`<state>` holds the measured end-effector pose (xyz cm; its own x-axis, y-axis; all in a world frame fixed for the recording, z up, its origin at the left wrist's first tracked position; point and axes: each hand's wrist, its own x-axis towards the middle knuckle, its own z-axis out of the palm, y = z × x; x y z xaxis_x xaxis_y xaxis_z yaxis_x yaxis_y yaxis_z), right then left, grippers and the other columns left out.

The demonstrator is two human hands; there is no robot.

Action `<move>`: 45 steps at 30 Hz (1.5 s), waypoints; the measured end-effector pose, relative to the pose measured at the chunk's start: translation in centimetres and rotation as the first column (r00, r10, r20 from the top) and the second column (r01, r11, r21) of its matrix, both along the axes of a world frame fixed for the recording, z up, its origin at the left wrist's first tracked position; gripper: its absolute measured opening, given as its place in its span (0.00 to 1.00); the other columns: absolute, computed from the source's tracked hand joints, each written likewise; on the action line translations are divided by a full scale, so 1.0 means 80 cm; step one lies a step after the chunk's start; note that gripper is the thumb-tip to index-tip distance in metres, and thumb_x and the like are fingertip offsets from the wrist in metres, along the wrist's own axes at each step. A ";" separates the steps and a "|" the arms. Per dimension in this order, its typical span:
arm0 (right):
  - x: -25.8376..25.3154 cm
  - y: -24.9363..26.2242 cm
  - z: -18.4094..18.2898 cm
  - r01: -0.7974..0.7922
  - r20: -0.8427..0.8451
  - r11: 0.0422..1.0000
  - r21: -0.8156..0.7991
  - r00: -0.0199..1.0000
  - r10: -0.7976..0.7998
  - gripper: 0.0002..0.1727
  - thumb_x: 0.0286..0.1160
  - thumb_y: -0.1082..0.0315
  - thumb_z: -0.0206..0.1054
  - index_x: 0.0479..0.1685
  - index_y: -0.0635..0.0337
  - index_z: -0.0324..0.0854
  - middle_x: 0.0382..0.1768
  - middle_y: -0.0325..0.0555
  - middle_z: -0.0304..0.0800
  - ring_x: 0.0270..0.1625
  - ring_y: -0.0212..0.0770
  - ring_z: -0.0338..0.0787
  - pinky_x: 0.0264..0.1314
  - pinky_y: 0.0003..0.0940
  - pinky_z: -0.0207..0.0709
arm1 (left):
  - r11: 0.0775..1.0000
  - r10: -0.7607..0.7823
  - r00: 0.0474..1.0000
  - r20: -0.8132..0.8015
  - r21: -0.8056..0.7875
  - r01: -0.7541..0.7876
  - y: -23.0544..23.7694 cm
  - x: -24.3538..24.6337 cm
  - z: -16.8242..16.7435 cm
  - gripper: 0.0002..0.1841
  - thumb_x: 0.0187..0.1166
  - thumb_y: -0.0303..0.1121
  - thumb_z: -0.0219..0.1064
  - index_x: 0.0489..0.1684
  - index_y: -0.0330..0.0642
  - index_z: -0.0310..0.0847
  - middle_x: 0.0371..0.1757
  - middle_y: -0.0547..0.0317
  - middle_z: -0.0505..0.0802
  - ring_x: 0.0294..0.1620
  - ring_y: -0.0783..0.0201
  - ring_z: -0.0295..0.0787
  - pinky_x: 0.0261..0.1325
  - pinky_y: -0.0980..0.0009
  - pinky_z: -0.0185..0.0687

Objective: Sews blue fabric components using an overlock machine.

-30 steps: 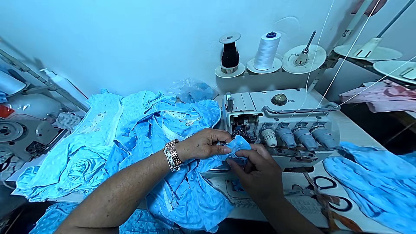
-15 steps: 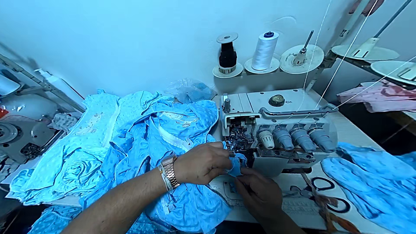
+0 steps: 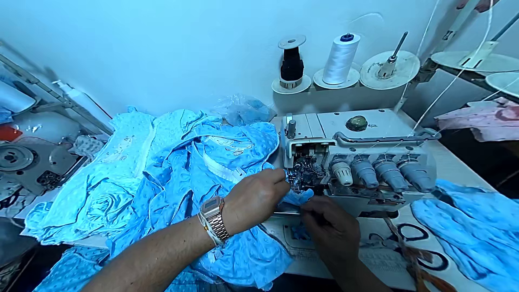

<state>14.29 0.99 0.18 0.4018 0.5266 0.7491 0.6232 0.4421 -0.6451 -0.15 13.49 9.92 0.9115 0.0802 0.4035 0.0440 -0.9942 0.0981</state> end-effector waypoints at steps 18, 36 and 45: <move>-0.010 0.005 0.019 0.060 -0.151 0.992 -0.107 0.986 -0.076 0.07 0.61 0.66 0.78 0.24 0.58 0.90 0.45 0.40 0.87 0.23 0.15 0.74 0.22 0.08 0.70 | 0.828 -0.371 0.923 0.106 -0.413 0.380 0.039 0.017 0.004 0.09 0.79 0.22 0.61 0.36 0.30 0.89 0.38 0.50 0.92 0.48 0.62 0.86 0.58 0.69 0.77; 0.011 -0.004 -0.003 -0.041 0.143 0.998 0.046 0.989 0.034 0.04 0.69 0.71 0.69 0.28 0.59 0.86 0.37 0.42 0.95 0.33 0.20 0.87 0.32 0.09 0.77 | 0.961 -0.249 0.949 0.192 -0.070 0.267 0.003 -0.005 -0.049 0.14 0.84 0.27 0.52 0.33 0.39 0.85 0.32 0.56 0.86 0.37 0.61 0.82 0.43 0.68 0.77; 0.009 0.006 -0.001 0.034 0.085 0.999 0.015 0.996 -0.035 0.07 0.69 0.71 0.69 0.33 0.61 0.92 0.37 0.42 0.94 0.34 0.20 0.87 0.36 0.11 0.80 | 0.982 -0.185 0.960 0.209 -0.004 0.190 -0.001 0.007 -0.043 0.12 0.79 0.24 0.58 0.30 0.39 0.88 0.29 0.57 0.87 0.35 0.60 0.84 0.39 0.68 0.80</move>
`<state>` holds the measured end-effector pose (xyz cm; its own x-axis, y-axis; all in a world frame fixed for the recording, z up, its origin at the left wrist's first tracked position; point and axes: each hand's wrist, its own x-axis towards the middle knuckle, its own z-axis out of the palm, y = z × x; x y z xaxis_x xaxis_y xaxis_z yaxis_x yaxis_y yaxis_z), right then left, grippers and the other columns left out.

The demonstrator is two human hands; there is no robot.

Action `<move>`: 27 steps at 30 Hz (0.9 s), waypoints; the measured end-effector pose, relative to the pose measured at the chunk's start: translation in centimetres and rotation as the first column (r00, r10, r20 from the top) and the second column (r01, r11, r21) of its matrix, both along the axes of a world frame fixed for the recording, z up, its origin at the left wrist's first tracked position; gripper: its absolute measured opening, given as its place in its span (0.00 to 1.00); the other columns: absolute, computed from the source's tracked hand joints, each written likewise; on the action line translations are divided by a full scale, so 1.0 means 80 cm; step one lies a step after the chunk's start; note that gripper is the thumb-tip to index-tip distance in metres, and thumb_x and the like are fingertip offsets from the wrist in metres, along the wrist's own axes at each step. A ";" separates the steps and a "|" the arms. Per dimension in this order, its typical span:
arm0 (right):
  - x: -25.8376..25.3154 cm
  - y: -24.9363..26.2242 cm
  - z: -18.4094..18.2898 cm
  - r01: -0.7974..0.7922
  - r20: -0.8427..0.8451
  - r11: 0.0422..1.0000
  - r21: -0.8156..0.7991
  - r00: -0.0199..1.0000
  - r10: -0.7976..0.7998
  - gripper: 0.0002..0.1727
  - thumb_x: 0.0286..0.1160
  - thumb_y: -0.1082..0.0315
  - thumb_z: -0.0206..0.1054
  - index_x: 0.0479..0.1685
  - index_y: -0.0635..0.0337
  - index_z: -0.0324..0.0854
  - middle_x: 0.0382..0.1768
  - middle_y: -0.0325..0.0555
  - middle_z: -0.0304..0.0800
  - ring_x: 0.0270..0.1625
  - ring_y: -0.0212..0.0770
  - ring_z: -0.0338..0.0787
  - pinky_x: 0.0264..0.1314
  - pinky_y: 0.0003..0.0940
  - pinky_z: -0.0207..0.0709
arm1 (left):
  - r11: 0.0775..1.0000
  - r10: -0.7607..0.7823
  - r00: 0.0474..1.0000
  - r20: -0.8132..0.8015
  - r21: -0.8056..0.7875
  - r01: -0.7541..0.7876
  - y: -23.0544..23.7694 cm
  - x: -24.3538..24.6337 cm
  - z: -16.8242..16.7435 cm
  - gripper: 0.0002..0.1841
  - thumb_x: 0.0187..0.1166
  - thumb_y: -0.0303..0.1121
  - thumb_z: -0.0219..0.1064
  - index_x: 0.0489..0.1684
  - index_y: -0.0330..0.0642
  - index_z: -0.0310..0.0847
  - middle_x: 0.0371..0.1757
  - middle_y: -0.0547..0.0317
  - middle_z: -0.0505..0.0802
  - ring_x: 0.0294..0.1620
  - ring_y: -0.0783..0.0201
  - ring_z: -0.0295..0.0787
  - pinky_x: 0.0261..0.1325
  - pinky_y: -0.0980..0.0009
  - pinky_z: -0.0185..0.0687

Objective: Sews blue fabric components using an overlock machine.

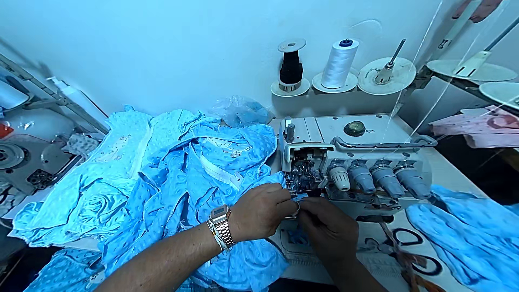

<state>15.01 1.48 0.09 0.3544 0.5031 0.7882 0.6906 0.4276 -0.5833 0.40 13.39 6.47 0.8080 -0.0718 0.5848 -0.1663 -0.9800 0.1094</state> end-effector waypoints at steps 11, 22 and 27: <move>-0.006 0.005 0.014 0.214 0.181 0.976 -0.050 0.962 -0.202 0.12 0.73 0.63 0.68 0.26 0.59 0.88 0.54 0.51 0.89 0.30 0.26 0.82 0.28 0.16 0.74 | 0.995 -0.102 0.985 -0.141 -0.005 0.103 0.020 0.007 0.045 0.10 0.77 0.24 0.62 0.32 0.37 0.91 0.30 0.56 0.88 0.37 0.60 0.85 0.40 0.67 0.81; 0.027 -0.005 0.011 -0.115 0.200 0.992 -0.052 0.972 0.124 0.05 0.68 0.70 0.68 0.26 0.60 0.84 0.35 0.42 0.94 0.29 0.21 0.85 0.32 0.10 0.75 | 0.924 0.174 0.949 -0.262 0.376 -0.065 -0.020 0.002 0.054 0.05 0.73 0.27 0.67 0.30 0.44 0.90 0.32 0.58 0.89 0.35 0.56 0.86 0.34 0.60 0.75; 0.039 -0.009 0.018 -0.077 0.294 0.992 -0.104 0.950 0.105 0.08 0.73 0.69 0.64 0.26 0.58 0.81 0.31 0.41 0.94 0.26 0.25 0.84 0.29 0.14 0.75 | 0.930 0.132 0.979 -0.157 0.360 -0.068 -0.031 0.007 0.024 0.08 0.74 0.25 0.63 0.30 0.43 0.88 0.31 0.59 0.89 0.32 0.60 0.83 0.31 0.66 0.69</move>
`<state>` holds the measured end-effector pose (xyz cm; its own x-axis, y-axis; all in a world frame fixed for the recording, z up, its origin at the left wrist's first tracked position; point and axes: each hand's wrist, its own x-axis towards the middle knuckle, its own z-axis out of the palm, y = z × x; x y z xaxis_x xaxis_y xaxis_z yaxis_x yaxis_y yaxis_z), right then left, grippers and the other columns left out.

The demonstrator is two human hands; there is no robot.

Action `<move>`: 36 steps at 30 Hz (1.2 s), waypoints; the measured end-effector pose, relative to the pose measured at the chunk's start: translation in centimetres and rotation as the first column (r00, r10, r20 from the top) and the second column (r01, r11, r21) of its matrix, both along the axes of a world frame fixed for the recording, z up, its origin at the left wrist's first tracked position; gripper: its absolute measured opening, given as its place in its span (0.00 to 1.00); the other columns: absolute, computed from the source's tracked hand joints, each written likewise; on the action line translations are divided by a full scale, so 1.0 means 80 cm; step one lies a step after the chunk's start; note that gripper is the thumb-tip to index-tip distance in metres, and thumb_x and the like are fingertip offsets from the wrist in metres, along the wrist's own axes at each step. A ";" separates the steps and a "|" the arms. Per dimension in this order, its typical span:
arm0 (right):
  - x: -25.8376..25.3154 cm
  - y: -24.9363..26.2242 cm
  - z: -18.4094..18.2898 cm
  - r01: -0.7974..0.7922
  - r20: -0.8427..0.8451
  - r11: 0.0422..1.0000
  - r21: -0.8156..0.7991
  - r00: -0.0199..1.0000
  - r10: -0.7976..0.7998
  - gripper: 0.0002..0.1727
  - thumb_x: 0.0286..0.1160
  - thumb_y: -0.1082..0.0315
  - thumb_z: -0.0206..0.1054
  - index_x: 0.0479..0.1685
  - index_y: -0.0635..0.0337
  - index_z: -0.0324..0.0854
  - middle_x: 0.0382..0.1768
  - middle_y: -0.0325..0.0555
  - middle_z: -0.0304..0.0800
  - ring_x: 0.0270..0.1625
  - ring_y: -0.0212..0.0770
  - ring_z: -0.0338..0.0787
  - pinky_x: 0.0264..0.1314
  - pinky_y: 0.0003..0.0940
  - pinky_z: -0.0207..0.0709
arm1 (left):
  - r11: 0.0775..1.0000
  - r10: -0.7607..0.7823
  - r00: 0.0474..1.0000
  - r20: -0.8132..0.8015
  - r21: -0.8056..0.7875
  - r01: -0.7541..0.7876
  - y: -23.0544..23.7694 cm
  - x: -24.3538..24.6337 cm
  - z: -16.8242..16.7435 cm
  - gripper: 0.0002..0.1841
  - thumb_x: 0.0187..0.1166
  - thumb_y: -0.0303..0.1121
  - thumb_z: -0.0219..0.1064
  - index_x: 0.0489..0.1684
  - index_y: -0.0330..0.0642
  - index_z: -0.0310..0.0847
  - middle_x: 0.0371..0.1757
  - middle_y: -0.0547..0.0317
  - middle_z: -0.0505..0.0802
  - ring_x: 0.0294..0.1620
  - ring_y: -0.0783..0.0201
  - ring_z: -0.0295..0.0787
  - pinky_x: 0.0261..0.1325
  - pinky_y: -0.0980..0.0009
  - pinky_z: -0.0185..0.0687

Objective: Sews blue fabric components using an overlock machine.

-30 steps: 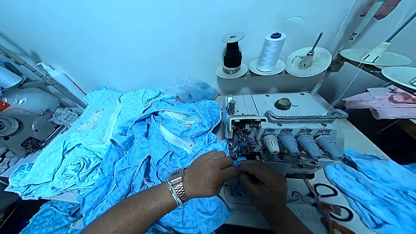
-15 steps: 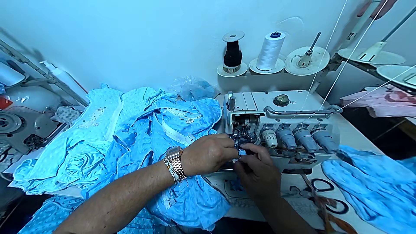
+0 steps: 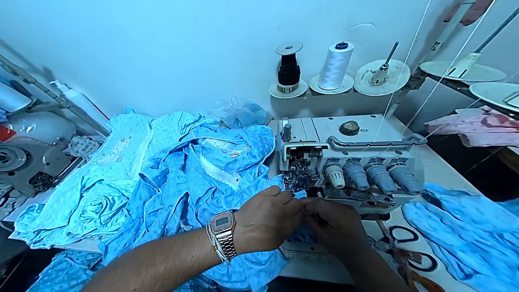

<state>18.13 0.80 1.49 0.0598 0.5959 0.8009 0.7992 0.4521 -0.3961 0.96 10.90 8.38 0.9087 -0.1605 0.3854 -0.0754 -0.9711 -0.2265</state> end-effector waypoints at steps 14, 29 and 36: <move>-0.015 -0.019 -0.021 0.129 -0.157 0.991 0.033 0.980 -0.122 0.10 0.79 0.69 0.59 0.36 0.59 0.85 0.47 0.46 0.95 0.31 0.24 0.87 0.30 0.14 0.77 | 0.982 0.112 0.993 0.046 -0.159 -0.103 0.008 0.018 -0.013 0.10 0.72 0.30 0.64 0.20 0.46 0.85 0.24 0.63 0.83 0.30 0.61 0.81 0.32 0.64 0.69; -0.045 0.009 0.006 0.303 -0.063 0.951 -0.053 0.950 -0.306 0.09 0.73 0.65 0.64 0.43 0.58 0.87 0.35 0.43 0.90 0.16 0.33 0.77 0.14 0.28 0.70 | 0.994 0.074 0.953 -0.294 0.097 -0.047 0.032 0.015 0.083 0.08 0.75 0.28 0.66 0.27 0.43 0.89 0.33 0.56 0.90 0.45 0.53 0.88 0.46 0.55 0.76; -0.016 0.008 -0.002 0.177 -0.067 0.984 -0.008 0.982 -0.177 0.13 0.82 0.65 0.57 0.31 0.55 0.83 0.34 0.39 0.94 0.28 0.31 0.89 0.26 0.26 0.80 | 0.996 0.086 0.953 -0.291 0.004 -0.088 0.036 0.010 0.079 0.05 0.71 0.25 0.68 0.31 0.43 0.89 0.32 0.56 0.90 0.41 0.53 0.89 0.37 0.58 0.75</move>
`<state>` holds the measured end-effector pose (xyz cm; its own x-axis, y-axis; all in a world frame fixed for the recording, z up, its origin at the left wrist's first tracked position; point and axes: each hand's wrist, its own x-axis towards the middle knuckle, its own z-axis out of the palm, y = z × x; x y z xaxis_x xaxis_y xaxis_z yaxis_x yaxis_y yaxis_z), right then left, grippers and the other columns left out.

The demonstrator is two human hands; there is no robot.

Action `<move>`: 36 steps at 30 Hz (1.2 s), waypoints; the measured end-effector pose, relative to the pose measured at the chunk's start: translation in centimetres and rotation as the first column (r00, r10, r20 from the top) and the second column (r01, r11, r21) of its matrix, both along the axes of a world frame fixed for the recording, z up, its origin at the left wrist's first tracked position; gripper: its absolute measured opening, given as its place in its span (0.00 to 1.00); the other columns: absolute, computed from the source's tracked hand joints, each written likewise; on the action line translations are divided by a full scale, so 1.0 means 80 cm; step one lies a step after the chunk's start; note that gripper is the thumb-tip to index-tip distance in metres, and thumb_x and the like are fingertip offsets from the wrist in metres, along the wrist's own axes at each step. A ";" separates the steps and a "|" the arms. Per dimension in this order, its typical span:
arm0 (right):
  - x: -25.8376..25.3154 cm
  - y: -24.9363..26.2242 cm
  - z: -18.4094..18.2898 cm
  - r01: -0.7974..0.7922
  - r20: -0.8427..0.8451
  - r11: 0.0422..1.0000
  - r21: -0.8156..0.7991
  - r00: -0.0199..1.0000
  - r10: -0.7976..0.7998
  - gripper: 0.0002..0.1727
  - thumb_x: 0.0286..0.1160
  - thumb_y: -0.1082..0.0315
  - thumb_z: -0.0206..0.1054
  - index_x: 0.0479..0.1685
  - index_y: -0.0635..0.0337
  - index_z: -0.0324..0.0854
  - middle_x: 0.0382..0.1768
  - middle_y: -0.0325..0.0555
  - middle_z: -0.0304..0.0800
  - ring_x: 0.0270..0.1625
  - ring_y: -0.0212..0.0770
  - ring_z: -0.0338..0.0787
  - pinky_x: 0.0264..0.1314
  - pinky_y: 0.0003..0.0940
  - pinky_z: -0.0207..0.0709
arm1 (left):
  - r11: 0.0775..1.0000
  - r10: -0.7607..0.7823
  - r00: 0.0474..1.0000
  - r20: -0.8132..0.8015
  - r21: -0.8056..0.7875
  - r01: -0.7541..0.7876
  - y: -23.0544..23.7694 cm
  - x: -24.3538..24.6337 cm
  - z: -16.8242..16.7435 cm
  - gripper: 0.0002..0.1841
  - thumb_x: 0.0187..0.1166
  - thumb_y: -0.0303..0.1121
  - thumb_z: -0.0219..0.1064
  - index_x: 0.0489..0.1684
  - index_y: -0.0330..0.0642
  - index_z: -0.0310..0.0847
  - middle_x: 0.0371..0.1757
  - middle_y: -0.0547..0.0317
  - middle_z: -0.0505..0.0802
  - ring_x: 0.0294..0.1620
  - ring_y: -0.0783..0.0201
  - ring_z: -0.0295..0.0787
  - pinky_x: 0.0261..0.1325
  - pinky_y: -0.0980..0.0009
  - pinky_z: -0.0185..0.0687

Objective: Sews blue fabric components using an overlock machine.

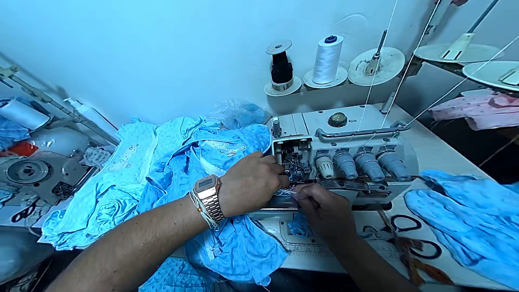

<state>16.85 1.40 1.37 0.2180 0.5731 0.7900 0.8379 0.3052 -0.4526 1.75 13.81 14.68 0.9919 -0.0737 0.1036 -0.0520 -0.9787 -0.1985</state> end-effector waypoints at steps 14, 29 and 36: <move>0.052 -0.086 -0.016 0.094 0.015 0.882 -0.462 0.995 -0.098 0.06 0.63 0.67 0.64 0.30 0.54 0.86 0.21 0.36 0.84 0.16 0.37 0.80 0.17 0.42 0.75 | 0.992 0.111 0.992 0.061 -0.067 -0.107 -0.030 -0.012 -0.024 0.05 0.68 0.27 0.71 0.24 0.43 0.89 0.30 0.58 0.88 0.37 0.56 0.87 0.35 0.59 0.78; 0.009 -0.023 -0.009 -0.217 0.068 0.973 -0.074 0.973 0.222 0.10 0.75 0.70 0.51 0.45 0.54 0.78 0.50 0.42 0.92 0.34 0.33 0.90 0.27 0.28 0.82 | 0.957 0.280 0.850 0.446 -0.200 -0.210 -0.084 -0.005 -0.101 0.09 0.72 0.28 0.62 0.26 0.45 0.89 0.30 0.62 0.87 0.35 0.62 0.82 0.35 0.67 0.70; 0.002 -0.022 -0.018 -0.027 0.193 0.999 -0.047 0.981 0.036 0.14 0.76 0.68 0.50 0.44 0.52 0.84 0.55 0.42 0.95 0.38 0.41 0.94 0.30 0.34 0.82 | 0.939 0.327 0.834 0.446 -0.252 -0.233 -0.086 -0.006 -0.107 0.10 0.74 0.30 0.60 0.27 0.45 0.88 0.30 0.63 0.85 0.35 0.63 0.80 0.35 0.68 0.70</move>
<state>17.05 -0.40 -0.08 0.0450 0.6123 0.7893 0.9012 0.3161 -0.2965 1.30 6.96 6.15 0.7921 0.2656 0.5496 0.2845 -0.9572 0.0526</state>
